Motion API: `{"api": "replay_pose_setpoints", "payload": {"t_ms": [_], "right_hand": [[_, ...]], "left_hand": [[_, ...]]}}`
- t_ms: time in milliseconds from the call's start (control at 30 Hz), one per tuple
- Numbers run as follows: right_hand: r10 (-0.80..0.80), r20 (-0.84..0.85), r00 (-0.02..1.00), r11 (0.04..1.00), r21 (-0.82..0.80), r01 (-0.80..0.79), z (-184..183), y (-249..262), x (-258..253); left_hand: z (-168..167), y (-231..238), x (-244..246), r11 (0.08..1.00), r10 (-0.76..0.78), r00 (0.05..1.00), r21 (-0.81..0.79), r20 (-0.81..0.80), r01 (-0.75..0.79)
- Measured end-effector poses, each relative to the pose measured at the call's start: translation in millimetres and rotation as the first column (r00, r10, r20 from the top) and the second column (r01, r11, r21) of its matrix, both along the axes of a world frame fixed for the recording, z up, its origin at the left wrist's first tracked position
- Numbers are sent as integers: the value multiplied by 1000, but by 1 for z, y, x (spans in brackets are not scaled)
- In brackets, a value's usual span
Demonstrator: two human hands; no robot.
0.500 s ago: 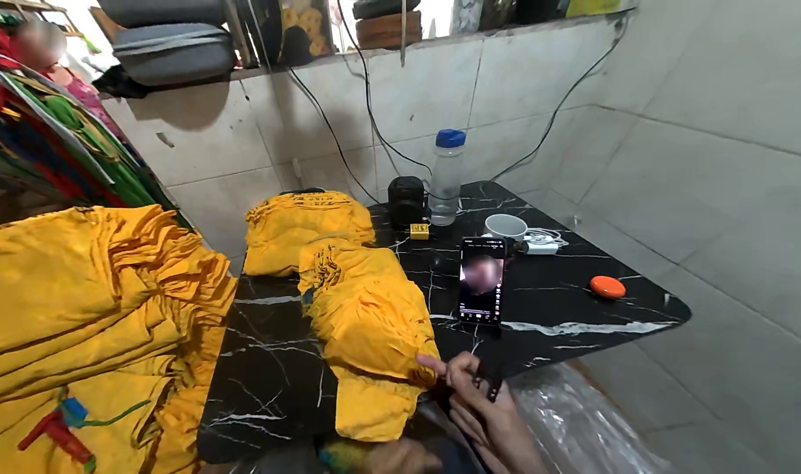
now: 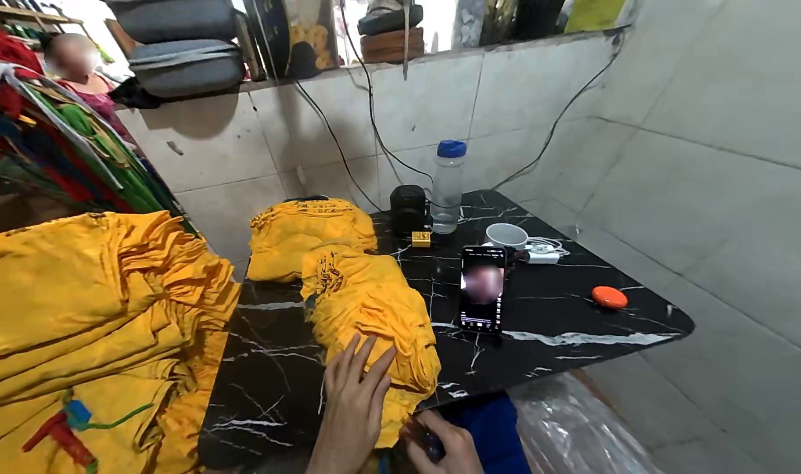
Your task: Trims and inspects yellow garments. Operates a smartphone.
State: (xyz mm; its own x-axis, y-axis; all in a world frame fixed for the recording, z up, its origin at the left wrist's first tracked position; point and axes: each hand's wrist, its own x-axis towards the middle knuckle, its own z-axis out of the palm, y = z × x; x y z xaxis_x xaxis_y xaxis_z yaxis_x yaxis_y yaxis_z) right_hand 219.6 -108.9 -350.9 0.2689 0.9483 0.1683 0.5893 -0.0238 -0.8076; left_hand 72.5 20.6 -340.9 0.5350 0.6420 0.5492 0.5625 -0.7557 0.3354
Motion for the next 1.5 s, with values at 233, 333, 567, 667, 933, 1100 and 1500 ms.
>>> {"api": "replay_pose_setpoints", "payload": {"t_ms": [233,333,567,667,933,1100,1500], "right_hand": [[-12,-26,1000,1000,8,12,-7,-5,5],[16,-144,989,998,60,-7,-7,-3,1],[19,-217,976,999,-40,-28,-3,0,7],[78,-538,839,994,-27,-110,-2,1,5],[106,-440,892,994,23,-107,-4,-8,15],[90,-454,886,996,23,-90,-1,-9,12],[58,-160,985,959,284,-11,7,-14,19]], "left_hand": [[-41,-48,-31,998,-65,989,-11,-133,64],[-53,-52,-37,999,-13,999,39,-35,14],[-31,-75,-43,961,-50,951,-246,306,130],[-33,-73,-47,952,-108,964,-255,244,171],[-15,-89,-34,903,117,890,-421,440,89],[-12,-101,-6,880,133,814,-446,565,166],[-15,-101,7,845,201,533,-421,822,329]]}}
